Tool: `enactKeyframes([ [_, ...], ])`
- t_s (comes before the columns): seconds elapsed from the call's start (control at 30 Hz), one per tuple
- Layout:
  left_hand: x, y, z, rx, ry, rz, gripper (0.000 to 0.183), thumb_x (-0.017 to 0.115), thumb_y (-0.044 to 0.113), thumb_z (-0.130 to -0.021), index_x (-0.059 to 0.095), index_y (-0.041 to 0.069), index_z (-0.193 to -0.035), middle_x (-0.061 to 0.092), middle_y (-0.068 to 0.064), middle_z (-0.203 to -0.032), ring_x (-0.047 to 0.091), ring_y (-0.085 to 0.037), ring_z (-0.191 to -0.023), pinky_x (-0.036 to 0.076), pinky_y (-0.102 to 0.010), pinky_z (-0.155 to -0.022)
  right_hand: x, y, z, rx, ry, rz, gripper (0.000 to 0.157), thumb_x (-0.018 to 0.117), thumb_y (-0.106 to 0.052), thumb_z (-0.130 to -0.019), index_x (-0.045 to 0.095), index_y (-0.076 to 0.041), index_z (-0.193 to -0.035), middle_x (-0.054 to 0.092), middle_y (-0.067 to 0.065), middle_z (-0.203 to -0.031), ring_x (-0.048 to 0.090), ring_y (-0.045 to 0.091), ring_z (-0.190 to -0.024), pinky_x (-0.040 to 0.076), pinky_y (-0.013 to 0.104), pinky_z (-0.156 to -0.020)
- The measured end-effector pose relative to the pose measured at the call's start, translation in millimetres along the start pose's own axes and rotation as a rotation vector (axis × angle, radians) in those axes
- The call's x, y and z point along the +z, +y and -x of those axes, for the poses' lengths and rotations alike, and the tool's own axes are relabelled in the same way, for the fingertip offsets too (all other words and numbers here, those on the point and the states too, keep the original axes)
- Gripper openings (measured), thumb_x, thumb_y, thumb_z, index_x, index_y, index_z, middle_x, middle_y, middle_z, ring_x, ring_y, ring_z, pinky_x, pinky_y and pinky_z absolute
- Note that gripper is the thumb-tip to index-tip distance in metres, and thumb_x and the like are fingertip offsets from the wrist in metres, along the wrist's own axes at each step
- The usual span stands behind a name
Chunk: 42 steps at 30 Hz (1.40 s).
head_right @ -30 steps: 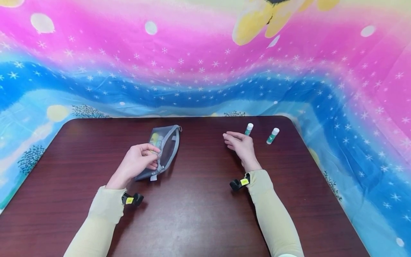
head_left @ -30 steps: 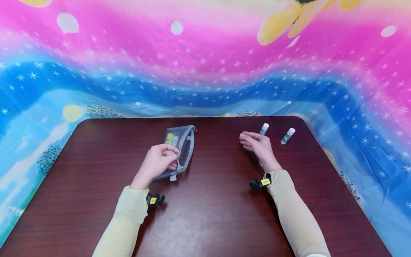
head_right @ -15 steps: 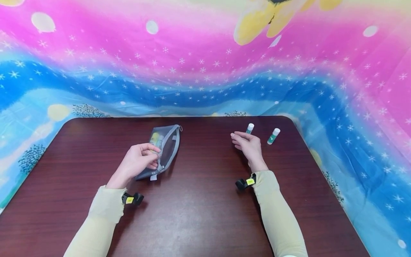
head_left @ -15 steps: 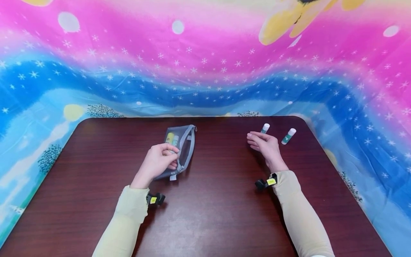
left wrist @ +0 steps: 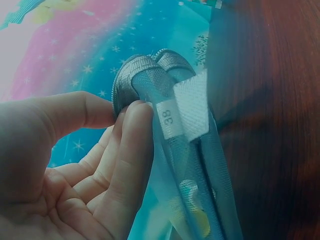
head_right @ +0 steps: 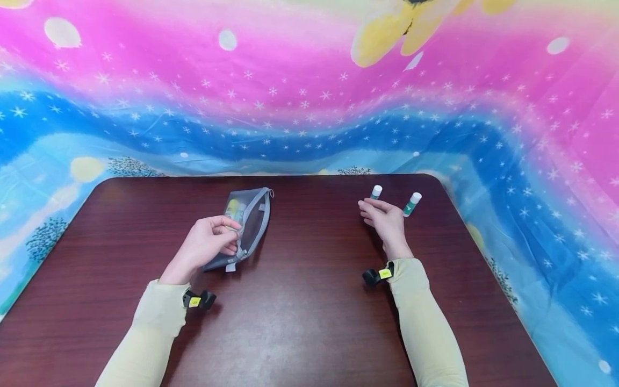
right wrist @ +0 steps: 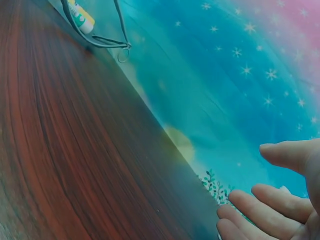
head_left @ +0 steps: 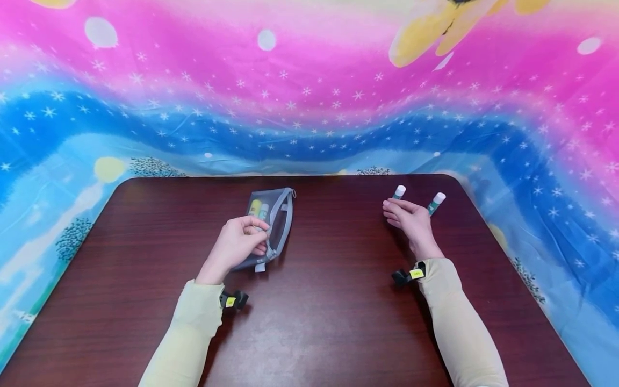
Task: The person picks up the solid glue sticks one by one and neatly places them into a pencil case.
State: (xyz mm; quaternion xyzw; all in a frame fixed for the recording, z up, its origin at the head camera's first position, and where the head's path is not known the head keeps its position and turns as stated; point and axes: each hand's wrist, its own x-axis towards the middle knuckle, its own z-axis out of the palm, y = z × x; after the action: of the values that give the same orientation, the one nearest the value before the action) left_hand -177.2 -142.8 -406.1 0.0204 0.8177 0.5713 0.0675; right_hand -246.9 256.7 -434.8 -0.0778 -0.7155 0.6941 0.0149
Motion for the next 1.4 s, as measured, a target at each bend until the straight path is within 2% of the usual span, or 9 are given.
enactKeyframes([
  [0.13, 0.1, -0.3, 0.1, 0.000, -0.004, 0.003, 0.014, 0.063, 0.010, -0.085, 0.064, 0.005, -0.098, 0.066, -0.011, -0.072, 0.066, -0.024, -0.062, 0.057, -0.033, -0.059, -4.0, -0.6, 0.5, 0.008, 0.036, 0.008, 0.056, 0.075, -0.029, -0.079, 0.058, 0.002, -0.124, 0.068, 0.010, -0.102, 0.061, 0.031, -0.102, 0.052, 0.034, -0.083],
  [0.27, -0.3, -0.4, 0.4, 0.001, -0.004, -0.004, 0.014, 0.063, 0.010, -0.085, 0.065, 0.005, -0.099, 0.066, -0.011, -0.072, 0.066, -0.024, -0.062, 0.057, -0.033, -0.060, -7.8, -1.3, 1.1, 0.003, 0.068, 0.000, 0.051, 0.076, -0.027, -0.078, 0.062, 0.000, -0.119, 0.069, 0.011, -0.100, 0.062, 0.033, -0.101, 0.052, 0.035, -0.083],
  [0.43, -1.7, 0.7, 0.9, -0.011, 0.005, -0.012, 0.015, 0.064, 0.010, -0.085, 0.064, 0.005, -0.100, 0.067, -0.011, -0.074, 0.066, -0.023, -0.062, 0.057, -0.033, -0.060, -12.3, -0.9, 0.0, -0.022, 0.069, 0.001, 0.049, 0.075, -0.024, -0.080, 0.061, 0.002, -0.119, 0.068, 0.012, -0.101, 0.061, 0.034, -0.100, 0.052, 0.035, -0.082],
  [0.67, -3.6, 2.1, 0.3, -0.020, 0.014, -0.010, 0.015, 0.063, 0.010, -0.085, 0.064, 0.006, -0.099, 0.067, -0.012, -0.076, 0.067, -0.024, -0.063, 0.057, -0.032, -0.060, -26.2, 15.2, -13.2, 0.015, 0.087, -0.019, 0.049, 0.079, -0.030, -0.075, 0.066, -0.006, -0.116, 0.069, 0.010, -0.101, 0.064, 0.027, -0.097, 0.054, 0.029, -0.077],
  [0.9, -5.4, 3.1, 0.9, -0.020, 0.018, -0.005, 0.016, 0.063, 0.009, -0.085, 0.064, 0.005, -0.100, 0.067, -0.011, -0.076, 0.067, -0.024, -0.064, 0.057, -0.033, -0.061, -36.1, 32.6, -30.8, 0.007, 0.144, -0.004, 0.056, 0.082, -0.038, -0.068, 0.067, -0.007, -0.112, 0.069, 0.012, -0.098, 0.066, 0.026, -0.091, 0.055, 0.028, -0.073],
  [1.1, -6.6, 3.2, 0.2, -0.024, 0.021, -0.013, 0.015, 0.063, 0.010, -0.084, 0.064, 0.007, -0.099, 0.067, -0.011, -0.076, 0.067, -0.023, -0.063, 0.057, -0.032, -0.061, -42.4, 42.2, -40.2, -0.004, 0.168, -0.012, 0.066, 0.083, -0.040, -0.066, 0.062, -0.003, -0.117, 0.067, 0.013, -0.104, 0.067, 0.025, -0.089, 0.055, 0.027, -0.071],
  [1.23, -8.4, 4.3, -0.2, -0.020, 0.025, -0.023, 0.015, 0.064, 0.011, -0.084, 0.064, 0.007, -0.099, 0.067, -0.011, -0.075, 0.067, -0.023, -0.062, 0.057, -0.032, -0.060, -40.6, 36.0, -35.8, 0.008, 0.171, -0.016, 0.065, 0.083, -0.038, -0.066, 0.062, -0.004, -0.118, 0.065, 0.011, -0.107, 0.066, 0.026, -0.092, 0.054, 0.027, -0.073],
  [1.4, -9.6, 5.1, -0.4, -0.014, 0.025, -0.016, 0.016, 0.064, 0.010, -0.083, 0.064, 0.006, -0.099, 0.067, -0.011, -0.074, 0.067, -0.024, -0.062, 0.057, -0.033, -0.060, -34.0, 20.1, -23.2, 0.013, 0.167, 0.006, 0.062, 0.081, -0.033, -0.072, 0.060, -0.002, -0.122, 0.065, 0.009, -0.108, 0.064, 0.027, -0.097, 0.053, 0.029, -0.078],
])
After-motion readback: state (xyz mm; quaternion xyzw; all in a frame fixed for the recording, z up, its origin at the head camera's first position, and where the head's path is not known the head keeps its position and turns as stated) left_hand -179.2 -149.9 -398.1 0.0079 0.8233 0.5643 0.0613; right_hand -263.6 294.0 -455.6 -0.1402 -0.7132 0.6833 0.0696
